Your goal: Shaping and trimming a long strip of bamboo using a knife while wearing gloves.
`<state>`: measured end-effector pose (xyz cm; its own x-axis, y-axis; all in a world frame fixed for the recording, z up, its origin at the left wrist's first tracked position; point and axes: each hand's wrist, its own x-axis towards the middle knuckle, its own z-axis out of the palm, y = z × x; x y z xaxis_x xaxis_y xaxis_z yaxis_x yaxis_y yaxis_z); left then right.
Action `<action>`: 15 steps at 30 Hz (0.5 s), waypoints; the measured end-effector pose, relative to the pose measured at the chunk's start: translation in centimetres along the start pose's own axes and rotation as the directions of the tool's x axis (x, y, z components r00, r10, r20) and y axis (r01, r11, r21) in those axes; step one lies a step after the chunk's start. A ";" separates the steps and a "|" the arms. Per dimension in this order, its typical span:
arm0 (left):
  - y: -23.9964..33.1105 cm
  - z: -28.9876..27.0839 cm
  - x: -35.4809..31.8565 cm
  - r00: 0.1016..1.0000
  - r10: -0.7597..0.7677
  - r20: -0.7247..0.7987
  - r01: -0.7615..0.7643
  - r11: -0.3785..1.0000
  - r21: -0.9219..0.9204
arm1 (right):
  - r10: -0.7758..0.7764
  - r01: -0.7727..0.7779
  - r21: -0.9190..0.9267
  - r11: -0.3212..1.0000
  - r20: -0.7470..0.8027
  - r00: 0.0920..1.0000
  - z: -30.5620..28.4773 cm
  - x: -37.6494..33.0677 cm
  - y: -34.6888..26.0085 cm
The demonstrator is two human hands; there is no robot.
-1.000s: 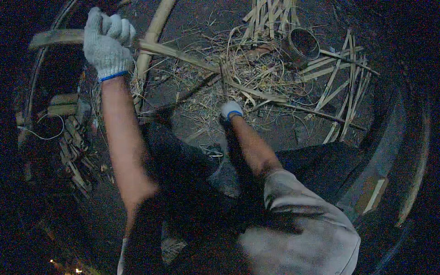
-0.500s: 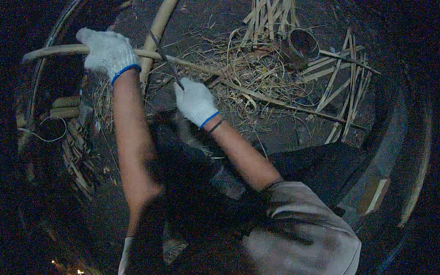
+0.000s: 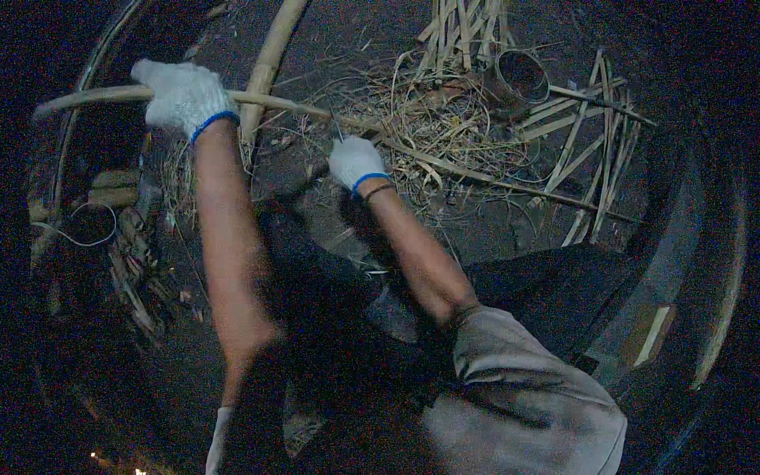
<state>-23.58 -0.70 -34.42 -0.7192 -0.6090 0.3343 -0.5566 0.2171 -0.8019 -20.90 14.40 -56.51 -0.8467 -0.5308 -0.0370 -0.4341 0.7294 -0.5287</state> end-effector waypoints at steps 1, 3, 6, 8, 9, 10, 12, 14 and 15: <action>-0.2 0.7 0.4 0.998 -0.040 -0.048 0.043 0.997 0.061 | -0.132 0.145 -0.142 0.979 0.100 0.986 -1.0 0.1 -1.4; -0.5 2.1 0.6 0.986 -0.092 -0.141 0.116 0.978 0.175 | 0.157 -0.176 0.148 0.973 0.131 0.979 -3.1 -1.5 -5.0; 0.3 2.8 0.5 0.965 -0.062 -0.253 0.127 0.961 0.246 | 0.011 0.012 0.321 0.947 -0.069 0.998 -3.6 -2.0 -6.5; 0.7 4.1 1.3 0.973 -0.103 -0.207 0.111 0.993 0.028 | 0.008 0.015 0.264 0.964 -0.087 0.996 -2.1 -1.3 -4.3; 0.6 5.2 1.7 0.980 -0.134 -0.148 0.107 0.978 -0.180 | -0.005 0.026 0.214 0.977 -0.098 0.995 -1.8 -1.0 -3.9; 0.5 6.2 2.1 0.985 -0.150 -0.084 0.108 0.919 -0.380 | 0.147 -0.129 0.333 0.934 -0.029 0.989 -1.8 -0.8 -4.8; 0.4 7.7 2.4 0.990 -0.134 0.050 0.129 0.685 -0.717 | 0.087 -0.082 0.273 0.959 -0.006 0.996 -2.3 -1.0 -6.3; 0.3 6.3 1.6 0.997 -0.072 0.006 0.064 0.839 -0.540 | 0.023 -0.018 0.257 0.966 -0.015 1.000 -4.2 -2.0 -7.2; 0.0 5.3 1.3 1.000 -0.006 -0.030 -0.004 0.944 -0.330 | 0.022 -0.017 0.258 0.966 -0.016 1.000 -4.2 -2.2 -7.1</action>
<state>-22.27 -5.54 -36.65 -0.7280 -0.5869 0.3543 -0.6597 0.4592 -0.5949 -17.21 12.21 -49.15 -0.8609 -0.5075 -0.0348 -0.3257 0.6024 -0.7288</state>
